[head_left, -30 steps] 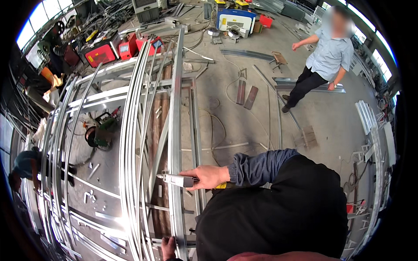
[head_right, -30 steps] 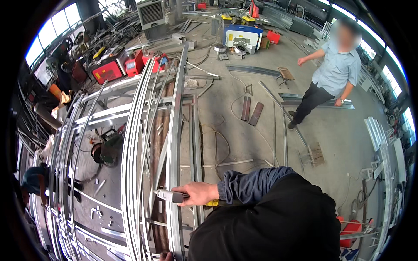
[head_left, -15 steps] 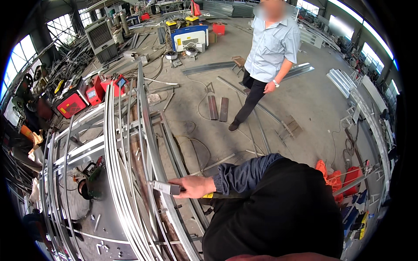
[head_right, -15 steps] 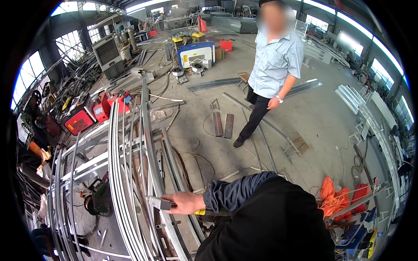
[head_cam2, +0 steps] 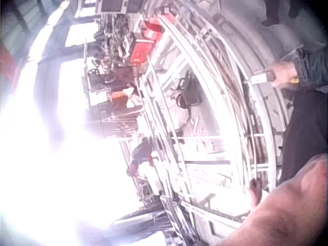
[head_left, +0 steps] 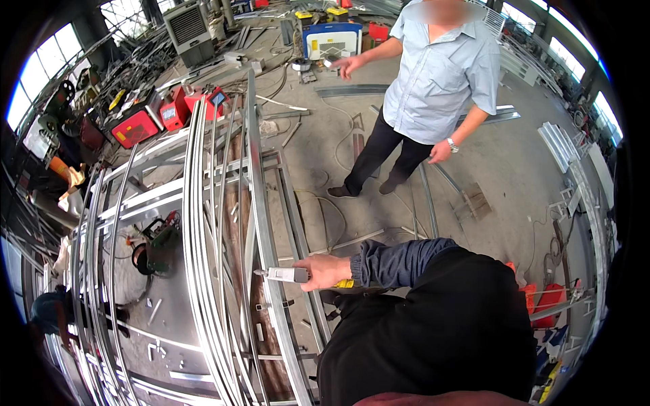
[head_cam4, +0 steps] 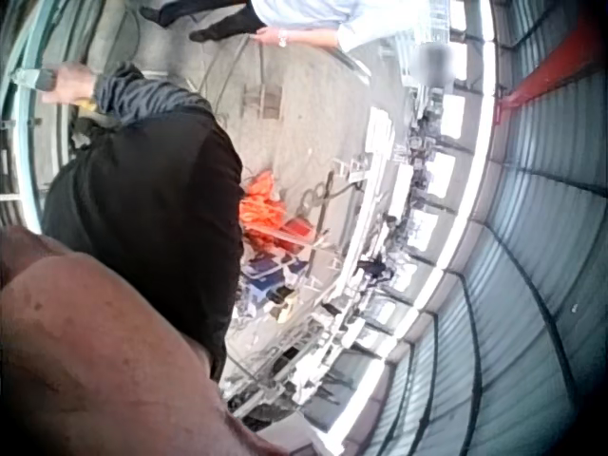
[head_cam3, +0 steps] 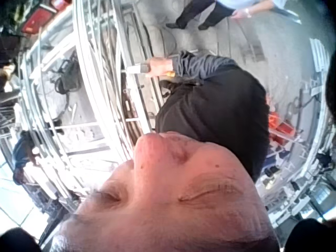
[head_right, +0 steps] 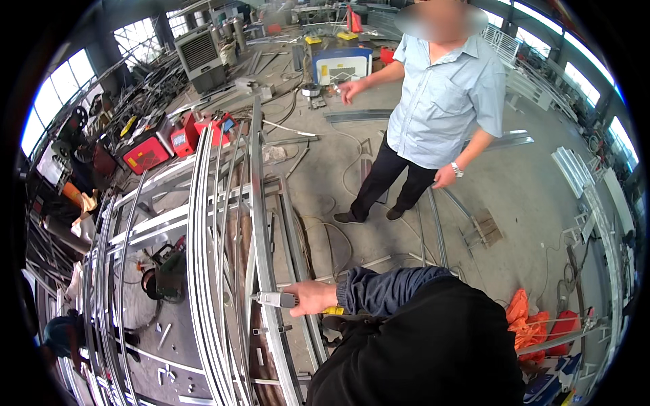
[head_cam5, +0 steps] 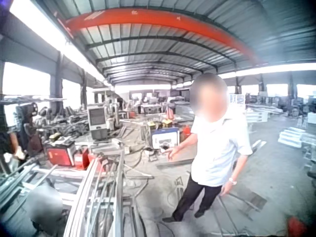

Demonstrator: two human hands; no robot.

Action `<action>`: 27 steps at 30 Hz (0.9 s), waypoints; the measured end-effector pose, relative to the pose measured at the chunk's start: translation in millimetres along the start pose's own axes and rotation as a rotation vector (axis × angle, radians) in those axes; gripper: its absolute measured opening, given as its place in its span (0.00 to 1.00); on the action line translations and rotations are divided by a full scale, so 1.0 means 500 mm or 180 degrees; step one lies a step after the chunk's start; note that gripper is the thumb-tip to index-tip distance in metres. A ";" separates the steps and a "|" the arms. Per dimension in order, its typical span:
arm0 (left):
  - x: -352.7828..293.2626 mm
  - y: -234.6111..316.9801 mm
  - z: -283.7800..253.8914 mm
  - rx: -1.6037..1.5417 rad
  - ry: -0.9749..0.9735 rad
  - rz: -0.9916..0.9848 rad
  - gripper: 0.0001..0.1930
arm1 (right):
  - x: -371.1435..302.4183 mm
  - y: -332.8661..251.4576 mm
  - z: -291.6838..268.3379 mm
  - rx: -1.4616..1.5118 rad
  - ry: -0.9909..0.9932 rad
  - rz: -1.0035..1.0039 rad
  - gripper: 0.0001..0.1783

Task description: The person welds metal bars onto a curved metal frame using a handheld welding tool. They repeatedly pick up metal bars, position them on the frame, and weld them in place. The person also adjusts the bars and the welding tool during the process.

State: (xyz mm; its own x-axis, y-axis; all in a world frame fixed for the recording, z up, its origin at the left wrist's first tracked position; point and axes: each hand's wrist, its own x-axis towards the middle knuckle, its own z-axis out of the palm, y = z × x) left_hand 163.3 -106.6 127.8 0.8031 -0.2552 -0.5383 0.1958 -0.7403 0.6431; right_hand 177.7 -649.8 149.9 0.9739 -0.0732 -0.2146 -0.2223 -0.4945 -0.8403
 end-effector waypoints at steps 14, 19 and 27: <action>-0.269 0.125 -0.108 0.1008 0.0769 0.0070 0.14 | 0.097 0.049 0.040 0.0341 -0.0008 -0.0134 0.30; -0.299 0.252 -0.097 0.1037 0.0634 -0.0062 0.10 | 0.112 0.078 0.059 0.0398 0.0293 -0.0678 0.33; -0.343 0.217 -0.066 0.1316 0.0813 -0.0019 0.08 | 0.108 0.089 0.085 0.0338 0.0220 -0.0799 0.32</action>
State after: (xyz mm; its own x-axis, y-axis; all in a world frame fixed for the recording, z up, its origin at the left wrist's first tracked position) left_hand 65.6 -122.5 307.8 0.9252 -0.1278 -0.3572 0.0023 -0.9396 0.3422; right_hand 218.4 -639.1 79.9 0.9991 -0.0206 0.0382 0.0263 -0.4113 -0.9111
